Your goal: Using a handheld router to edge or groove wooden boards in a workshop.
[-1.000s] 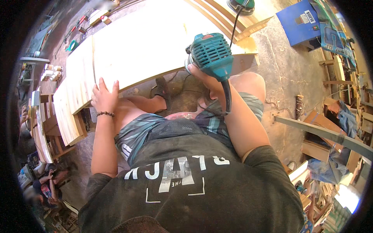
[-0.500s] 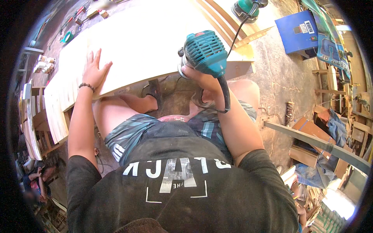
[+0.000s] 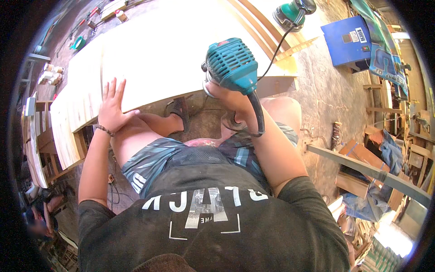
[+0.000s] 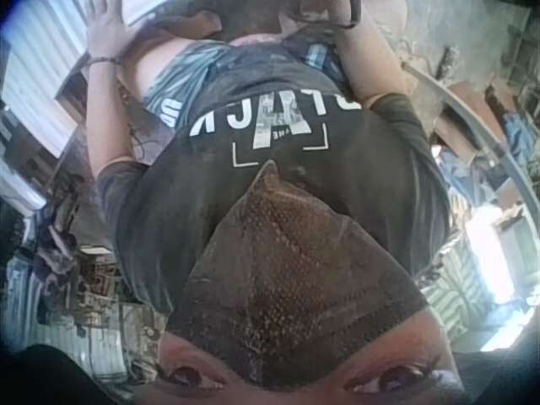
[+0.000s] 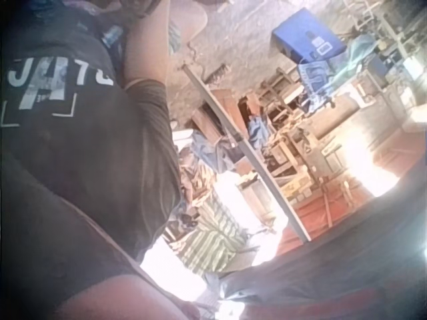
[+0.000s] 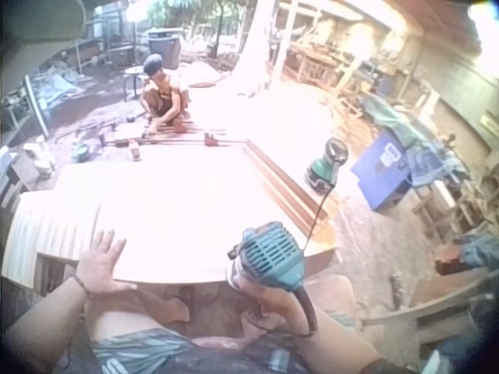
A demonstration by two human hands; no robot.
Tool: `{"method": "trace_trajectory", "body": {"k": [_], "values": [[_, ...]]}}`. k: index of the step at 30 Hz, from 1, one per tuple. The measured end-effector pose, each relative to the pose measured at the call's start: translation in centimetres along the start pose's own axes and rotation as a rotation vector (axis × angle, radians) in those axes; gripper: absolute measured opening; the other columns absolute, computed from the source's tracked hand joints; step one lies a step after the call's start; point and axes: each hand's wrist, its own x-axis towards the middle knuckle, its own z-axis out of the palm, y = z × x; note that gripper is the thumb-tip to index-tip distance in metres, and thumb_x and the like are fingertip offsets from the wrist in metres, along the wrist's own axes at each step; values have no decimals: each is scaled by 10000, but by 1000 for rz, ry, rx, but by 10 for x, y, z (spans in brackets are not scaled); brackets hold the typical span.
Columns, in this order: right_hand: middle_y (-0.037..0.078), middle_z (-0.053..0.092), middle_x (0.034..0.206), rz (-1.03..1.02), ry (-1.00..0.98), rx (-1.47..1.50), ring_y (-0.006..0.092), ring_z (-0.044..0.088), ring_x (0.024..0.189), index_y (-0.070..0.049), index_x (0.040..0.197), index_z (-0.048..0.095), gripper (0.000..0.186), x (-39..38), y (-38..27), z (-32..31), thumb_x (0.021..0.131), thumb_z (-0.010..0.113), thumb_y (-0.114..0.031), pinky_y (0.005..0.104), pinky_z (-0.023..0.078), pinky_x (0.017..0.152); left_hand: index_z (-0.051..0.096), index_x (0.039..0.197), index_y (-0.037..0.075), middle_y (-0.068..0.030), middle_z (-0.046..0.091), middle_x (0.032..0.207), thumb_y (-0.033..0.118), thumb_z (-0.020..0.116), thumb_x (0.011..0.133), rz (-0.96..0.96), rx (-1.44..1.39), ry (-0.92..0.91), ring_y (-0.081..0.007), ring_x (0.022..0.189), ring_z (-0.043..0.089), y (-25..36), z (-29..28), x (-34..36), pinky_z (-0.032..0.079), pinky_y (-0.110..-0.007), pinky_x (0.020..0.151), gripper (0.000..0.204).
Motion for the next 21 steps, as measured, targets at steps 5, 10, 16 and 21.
{"method": "trace_trajectory", "body": {"k": [5, 10, 16, 21], "values": [[98, 635, 1134, -31, -7, -116, 248, 597, 1064, -38, 1214, 607, 477, 7, 8, 0, 779, 770, -150, 415, 480, 934, 296, 1571, 207, -195, 205, 1630, 621, 775, 679, 17, 5, 4, -475, 1475, 201, 0, -1, 0, 309, -542, 1164, 1094], [96, 617, 1191, -85, -48, -87, 247, 579, 1113, -40, 1278, 578, 544, 16, 16, 1, 779, 774, -138, 415, 463, 976, 287, 1575, 213, -208, 207, 1626, 637, 771, 661, 22, 51, -37, -484, 1474, 197, -1, -4, 0, 323, -558, 1149, 1118], [91, 600, 1244, 5, 48, 45, 239, 562, 1159, -34, 1333, 547, 616, 29, 9, 4, 776, 782, -153, 403, 437, 1025, 286, 1576, 227, -225, 225, 1615, 678, 766, 623, 40, 54, -42, -492, 1475, 195, -6, -8, 1, 379, -587, 1082, 1159], [97, 609, 1200, 30, 16, -83, 238, 574, 1114, -36, 1268, 570, 535, 47, 7, 1, 791, 773, -168, 390, 456, 982, 286, 1576, 245, -218, 229, 1618, 693, 763, 609, 103, 59, -50, -502, 1472, 196, -7, -11, 2, 434, -601, 1013, 1168]]}}
